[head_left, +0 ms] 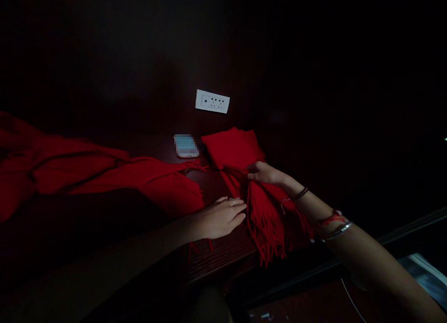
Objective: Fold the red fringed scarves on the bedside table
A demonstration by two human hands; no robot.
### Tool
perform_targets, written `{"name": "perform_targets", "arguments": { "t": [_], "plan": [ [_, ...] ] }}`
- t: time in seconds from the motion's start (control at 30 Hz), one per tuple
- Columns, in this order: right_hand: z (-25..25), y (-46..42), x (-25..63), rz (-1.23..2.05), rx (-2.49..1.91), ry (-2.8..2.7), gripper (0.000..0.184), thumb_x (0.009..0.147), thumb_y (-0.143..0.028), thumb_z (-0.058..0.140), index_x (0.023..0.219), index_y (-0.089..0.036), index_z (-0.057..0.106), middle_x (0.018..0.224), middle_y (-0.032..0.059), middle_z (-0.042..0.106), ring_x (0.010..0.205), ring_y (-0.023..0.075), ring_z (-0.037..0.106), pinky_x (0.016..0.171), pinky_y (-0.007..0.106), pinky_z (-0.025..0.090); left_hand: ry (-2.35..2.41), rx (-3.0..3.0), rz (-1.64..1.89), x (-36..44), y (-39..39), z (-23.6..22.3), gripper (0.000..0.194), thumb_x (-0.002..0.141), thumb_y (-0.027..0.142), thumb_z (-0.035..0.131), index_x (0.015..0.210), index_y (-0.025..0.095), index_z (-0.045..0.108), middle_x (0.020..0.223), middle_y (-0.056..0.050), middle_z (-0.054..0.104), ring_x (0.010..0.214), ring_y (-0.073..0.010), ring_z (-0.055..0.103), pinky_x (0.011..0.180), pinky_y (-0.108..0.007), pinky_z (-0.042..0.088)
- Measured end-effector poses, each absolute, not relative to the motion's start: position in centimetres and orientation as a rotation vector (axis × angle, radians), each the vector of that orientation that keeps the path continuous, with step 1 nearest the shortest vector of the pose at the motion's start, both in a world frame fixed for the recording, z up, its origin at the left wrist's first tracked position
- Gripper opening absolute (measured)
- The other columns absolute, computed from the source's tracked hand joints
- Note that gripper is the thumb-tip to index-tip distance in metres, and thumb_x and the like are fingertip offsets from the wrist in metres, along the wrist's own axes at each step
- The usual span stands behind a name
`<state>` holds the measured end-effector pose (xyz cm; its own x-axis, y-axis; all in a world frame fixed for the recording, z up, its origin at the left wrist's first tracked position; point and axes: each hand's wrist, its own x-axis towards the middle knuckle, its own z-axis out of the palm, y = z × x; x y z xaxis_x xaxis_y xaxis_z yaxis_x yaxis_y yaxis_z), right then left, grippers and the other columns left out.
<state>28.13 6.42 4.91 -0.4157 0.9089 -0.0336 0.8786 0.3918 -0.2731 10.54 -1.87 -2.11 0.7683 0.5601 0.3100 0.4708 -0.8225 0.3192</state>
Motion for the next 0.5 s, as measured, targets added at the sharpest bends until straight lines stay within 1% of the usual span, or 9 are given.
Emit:
{"name": "perform_targets", "arguments": {
  "t": [0.07, 0.13, 0.2, 0.27, 0.33, 0.4, 0.43, 0.5],
  "plan": [
    [5.0, 6.0, 28.0, 0.407, -1.617, -2.529, 0.017, 0.069, -0.020, 0.045, 0.070, -0.009, 0.058, 0.055, -0.0020, 0.047, 0.051, 0.0064, 0.037, 0.048, 0.019, 0.029, 0.670, 2.674, 0.614, 10.3, -2.2, -1.5, 0.032, 0.085, 0.020, 0.027, 0.109, 0.019, 0.048, 0.109, -0.003, 0.054, 0.101, -0.0125, 0.047, 0.087, -0.027, 0.035],
    [5.1, 5.2, 27.6, 0.401, -1.613, -2.545, 0.018, 0.071, -0.020, 0.044, 0.073, -0.009, 0.059, 0.058, -0.0010, 0.049, 0.052, 0.0068, 0.038, 0.048, 0.020, 0.029, 0.688, 2.584, 0.767, 9.6, -1.8, -1.2, 0.031, 0.084, 0.015, 0.027, 0.102, 0.021, 0.052, 0.098, -0.001, 0.059, 0.092, -0.0102, 0.052, 0.082, -0.023, 0.038],
    [5.0, 4.3, 27.0, 0.325, -1.600, -2.579, 0.020, 0.071, -0.021, 0.044, 0.076, -0.010, 0.060, 0.061, 0.0005, 0.053, 0.053, 0.0074, 0.040, 0.049, 0.020, 0.029, 0.923, 2.493, 0.969, 9.1, -1.1, -1.4, 0.032, 0.083, 0.013, 0.025, 0.098, 0.019, 0.052, 0.093, -0.002, 0.057, 0.086, -0.0106, 0.053, 0.081, -0.024, 0.040],
    [4.9, 3.4, 26.5, 0.197, -1.596, -2.607, 0.020, 0.071, -0.020, 0.044, 0.078, -0.012, 0.061, 0.063, 0.0018, 0.056, 0.054, 0.0080, 0.042, 0.050, 0.020, 0.029, 1.195, 2.460, 1.056, 9.1, -0.5, -2.1, 0.031, 0.083, 0.015, 0.025, 0.102, 0.017, 0.049, 0.100, -0.006, 0.054, 0.091, -0.0136, 0.051, 0.082, -0.028, 0.039],
    [4.8, 3.1, 26.2, 0.077, -1.601, -2.616, 0.019, 0.071, -0.018, 0.045, 0.077, -0.013, 0.062, 0.064, 0.0026, 0.058, 0.055, 0.0084, 0.044, 0.050, 0.020, 0.029, 1.292, 2.570, 0.953, 9.7, -0.5, -2.9, 0.031, 0.083, 0.020, 0.026, 0.107, 0.015, 0.047, 0.109, -0.010, 0.049, 0.102, -0.0184, 0.045, 0.086, -0.035, 0.036],
    [5.0, 3.1, 26.2, 0.027, -1.614, -2.609, 0.019, 0.071, -0.016, 0.045, 0.075, -0.013, 0.063, 0.065, 0.0028, 0.059, 0.055, 0.0084, 0.045, 0.051, 0.019, 0.029, 1.226, 2.728, 0.775, 10.7, -1.3, -3.3, 0.032, 0.084, 0.025, 0.028, 0.108, 0.015, 0.046, 0.116, -0.011, 0.046, 0.110, -0.0219, 0.038, 0.089, -0.041, 0.031],
    [5.2, 3.3, 26.3, 0.031, -1.615, -2.604, 0.019, 0.071, -0.015, 0.045, 0.075, -0.013, 0.063, 0.066, 0.0029, 0.060, 0.056, 0.0085, 0.046, 0.051, 0.019, 0.029, 1.171, 2.780, 0.698, 11.2, -1.8, -3.4, 0.032, 0.084, 0.024, 0.027, 0.108, 0.015, 0.046, 0.117, -0.011, 0.046, 0.112, -0.0218, 0.036, 0.090, -0.042, 0.030],
    [5.5, 3.5, 26.5, 0.085, -1.617, -2.585, 0.020, 0.072, -0.015, 0.045, 0.079, -0.012, 0.063, 0.069, 0.0034, 0.061, 0.059, 0.0090, 0.049, 0.052, 0.019, 0.031, 1.082, 2.825, 0.612, 12.2, -3.0, -3.2, 0.032, 0.084, 0.021, 0.025, 0.107, 0.016, 0.047, 0.115, -0.009, 0.049, 0.111, -0.0201, 0.038, 0.090, -0.042, 0.028]
  ]
}}
